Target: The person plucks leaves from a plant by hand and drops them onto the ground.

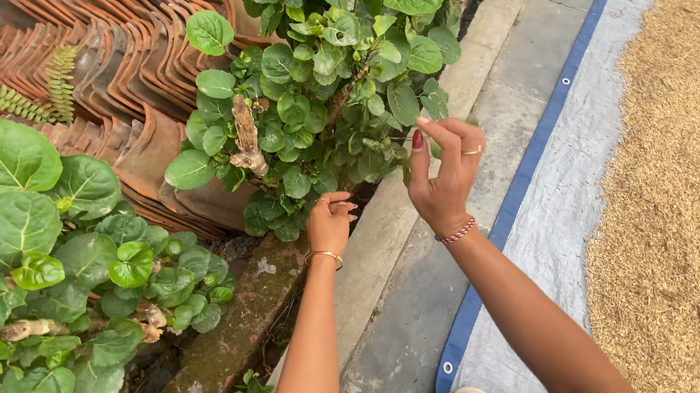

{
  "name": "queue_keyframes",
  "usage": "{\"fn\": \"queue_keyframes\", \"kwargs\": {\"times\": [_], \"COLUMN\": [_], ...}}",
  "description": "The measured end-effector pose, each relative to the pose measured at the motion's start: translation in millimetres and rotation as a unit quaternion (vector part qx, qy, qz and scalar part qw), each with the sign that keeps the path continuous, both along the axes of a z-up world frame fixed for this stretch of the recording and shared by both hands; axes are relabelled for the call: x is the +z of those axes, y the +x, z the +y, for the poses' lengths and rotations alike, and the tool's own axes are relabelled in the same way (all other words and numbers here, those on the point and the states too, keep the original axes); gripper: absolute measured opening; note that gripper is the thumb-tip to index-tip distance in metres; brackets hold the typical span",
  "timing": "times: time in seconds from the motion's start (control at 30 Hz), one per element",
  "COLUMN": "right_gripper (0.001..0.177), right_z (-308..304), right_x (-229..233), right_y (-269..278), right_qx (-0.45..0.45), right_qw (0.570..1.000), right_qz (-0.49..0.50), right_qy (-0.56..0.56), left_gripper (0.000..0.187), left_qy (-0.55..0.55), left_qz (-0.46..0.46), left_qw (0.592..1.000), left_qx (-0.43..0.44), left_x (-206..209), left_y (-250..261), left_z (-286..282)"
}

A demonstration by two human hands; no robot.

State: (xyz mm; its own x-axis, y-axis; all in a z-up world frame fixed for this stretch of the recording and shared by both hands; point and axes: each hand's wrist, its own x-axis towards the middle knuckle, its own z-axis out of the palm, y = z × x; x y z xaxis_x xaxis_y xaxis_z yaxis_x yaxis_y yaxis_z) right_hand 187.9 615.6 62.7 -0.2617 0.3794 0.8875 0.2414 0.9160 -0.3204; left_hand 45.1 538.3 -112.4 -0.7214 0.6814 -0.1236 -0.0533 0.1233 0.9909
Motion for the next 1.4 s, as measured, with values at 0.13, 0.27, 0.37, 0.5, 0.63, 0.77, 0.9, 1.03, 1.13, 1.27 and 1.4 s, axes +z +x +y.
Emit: {"fn": "queue_keyframes", "kwargs": {"times": [0.13,0.27,0.37,0.5,0.63,0.77,0.9,1.03,1.13,1.27,1.4], "right_gripper": [0.012,0.015,0.024,0.032,0.049,0.047,0.048,0.053,0.051,0.064,0.043], "right_z": [-17,-3,45,67,58,67,91,92,88,78,72], "right_x": [-27,-103,-150,-185,-190,-211,-261,-309,-323,-338,-349], "right_y": [-3,-39,-73,-122,-141,-168,-188,-202,-200,-214,-208], "right_qx": [0.117,0.001,0.037,0.086,0.021,0.117,0.106,0.241,0.196,0.181,0.265], "right_qw": [0.986,0.932,0.87,0.821,0.829,0.817,0.83,0.752,0.754,0.67,0.442], "right_qz": [-0.12,-0.343,-0.352,-0.085,-0.135,-0.068,-0.079,0.091,-0.01,0.084,0.276], "right_qy": [0.026,-0.113,-0.345,-0.558,-0.542,-0.56,-0.542,-0.607,-0.627,-0.715,-0.811], "left_gripper": [0.023,0.025,0.026,0.026,0.026,0.026,0.025,0.026,0.027,0.029,0.029], "left_qy": [0.007,0.042,0.038,0.096,0.08,0.076,0.044,0.002,-0.054,-0.091,-0.06], "left_qz": [-0.061,-0.121,-0.126,-0.135,-0.112,-0.096,-0.072,-0.046,-0.041,-0.06,-0.123], "left_qw": [0.997,0.991,0.99,0.985,0.989,0.991,0.995,0.999,0.998,0.994,0.99], "left_qx": [-0.037,-0.034,-0.043,-0.036,-0.05,-0.056,-0.046,-0.025,0.002,-0.002,0.021], "left_x": [-13,-10,-8,-6,-5,-10,-9,-7,-4,-5,-15], "left_y": [-14,-33,-45,-64,-70,-77,-89,-96,-95,-97,-98], "left_z": [10,5,-4,-10,-17,-36,-63,-77,-85,-90,-90]}}
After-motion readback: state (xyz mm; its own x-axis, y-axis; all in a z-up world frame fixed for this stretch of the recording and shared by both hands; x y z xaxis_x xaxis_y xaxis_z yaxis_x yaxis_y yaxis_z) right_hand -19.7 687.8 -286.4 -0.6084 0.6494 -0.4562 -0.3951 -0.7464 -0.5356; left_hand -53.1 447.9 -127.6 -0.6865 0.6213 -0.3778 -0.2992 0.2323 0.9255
